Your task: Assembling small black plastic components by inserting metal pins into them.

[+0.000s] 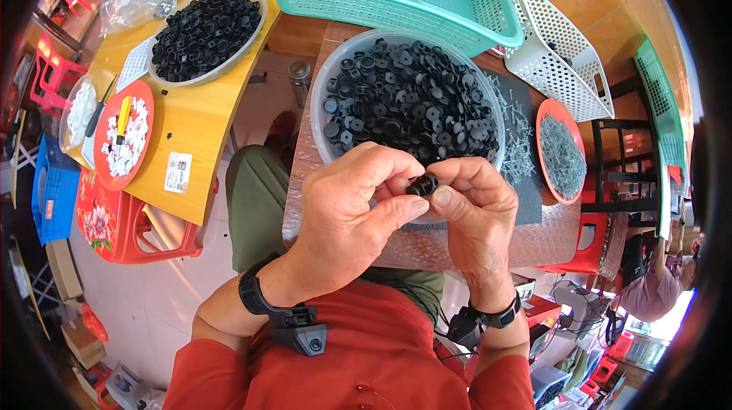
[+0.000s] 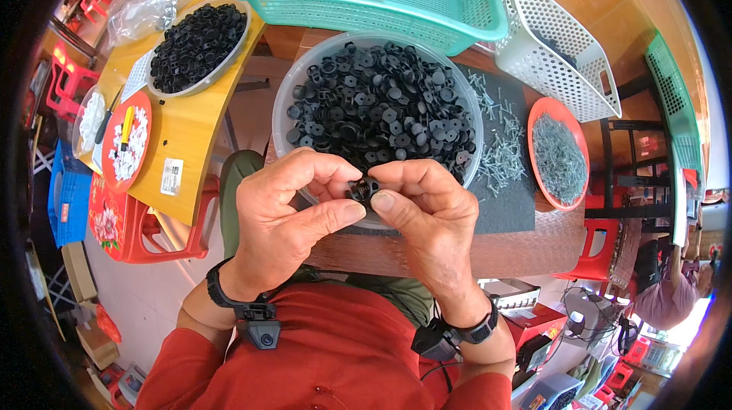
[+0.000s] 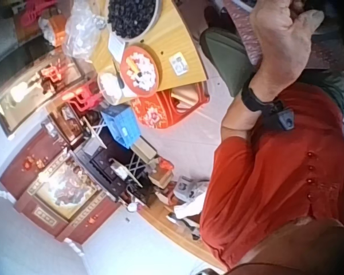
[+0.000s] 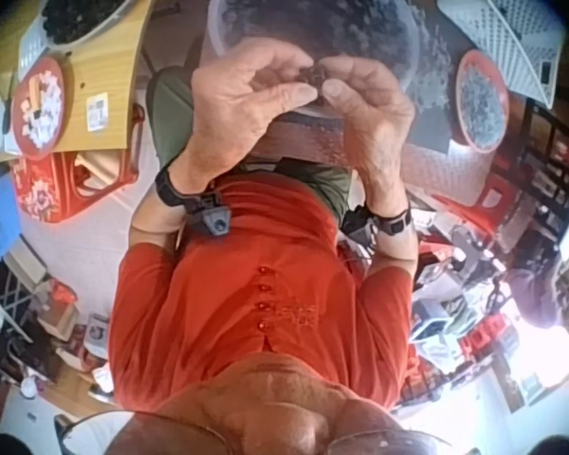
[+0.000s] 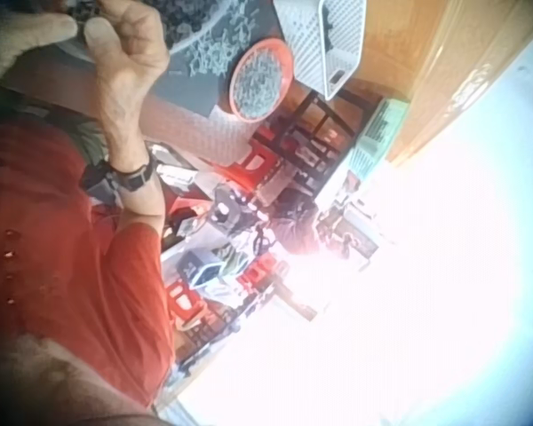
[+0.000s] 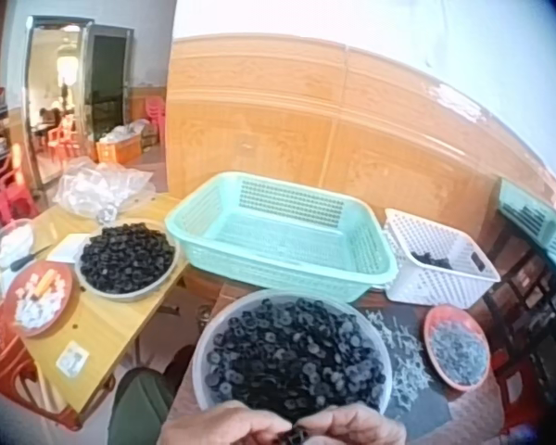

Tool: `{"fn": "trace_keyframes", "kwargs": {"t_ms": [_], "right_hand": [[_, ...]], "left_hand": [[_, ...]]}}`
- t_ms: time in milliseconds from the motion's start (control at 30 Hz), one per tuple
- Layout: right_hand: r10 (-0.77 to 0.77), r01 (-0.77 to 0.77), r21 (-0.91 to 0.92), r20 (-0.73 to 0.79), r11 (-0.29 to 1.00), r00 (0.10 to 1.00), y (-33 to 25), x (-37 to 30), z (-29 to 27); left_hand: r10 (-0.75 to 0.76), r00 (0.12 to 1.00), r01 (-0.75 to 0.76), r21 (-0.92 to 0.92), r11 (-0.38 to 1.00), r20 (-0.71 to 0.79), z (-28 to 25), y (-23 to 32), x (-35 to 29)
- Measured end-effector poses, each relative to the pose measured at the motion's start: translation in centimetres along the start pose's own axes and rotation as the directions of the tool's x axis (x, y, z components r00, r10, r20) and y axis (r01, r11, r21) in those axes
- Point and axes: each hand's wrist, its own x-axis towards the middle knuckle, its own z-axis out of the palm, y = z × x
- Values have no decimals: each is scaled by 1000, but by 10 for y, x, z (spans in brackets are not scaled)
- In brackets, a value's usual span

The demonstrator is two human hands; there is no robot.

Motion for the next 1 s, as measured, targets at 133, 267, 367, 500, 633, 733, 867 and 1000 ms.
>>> {"fn": "trace_keyframes", "kwargs": {"t_ms": [133, 267, 367, 500, 633, 733, 867, 1000], "right_hand": [[-77, 77, -28, 32, 997, 997, 2, 1, -4], [-110, 113, -60, 55, 992, 992, 2, 1, -6], [-58, 58, -61, 7, 996, 998, -2, -1, -2], [-62, 63, -59, 24, 996, 998, 1, -1, -10], [-61, 62, -51, 27, 997, 998, -1, -1, -10], [-65, 67, -85, 19, 994, 998, -1, -3, -7], [-94, 93, -119, -4, 989, 996, 1, -4, -3], [-104, 105, -80, 15, 991, 994, -2, -4, -2]], "left_hand": [[0, 999, 0, -5, 1000, 39, -1, 1, 2], [0, 997, 0, 1, 1000, 71, -2, -1, 2], [-3, 995, 3, 1, 1000, 95, -2, -1, 3], [-17, 993, 21, -35, 999, 113, -1, 0, 5], [-34, 990, 38, -26, 999, 139, 0, 1, 5], [-21, 987, 15, 37, 999, 158, -2, 1, 6], [-2, 988, -15, 104, 995, 157, -3, 2, 7], [24, 988, -41, 107, 993, 154, -2, 0, 5]]}}
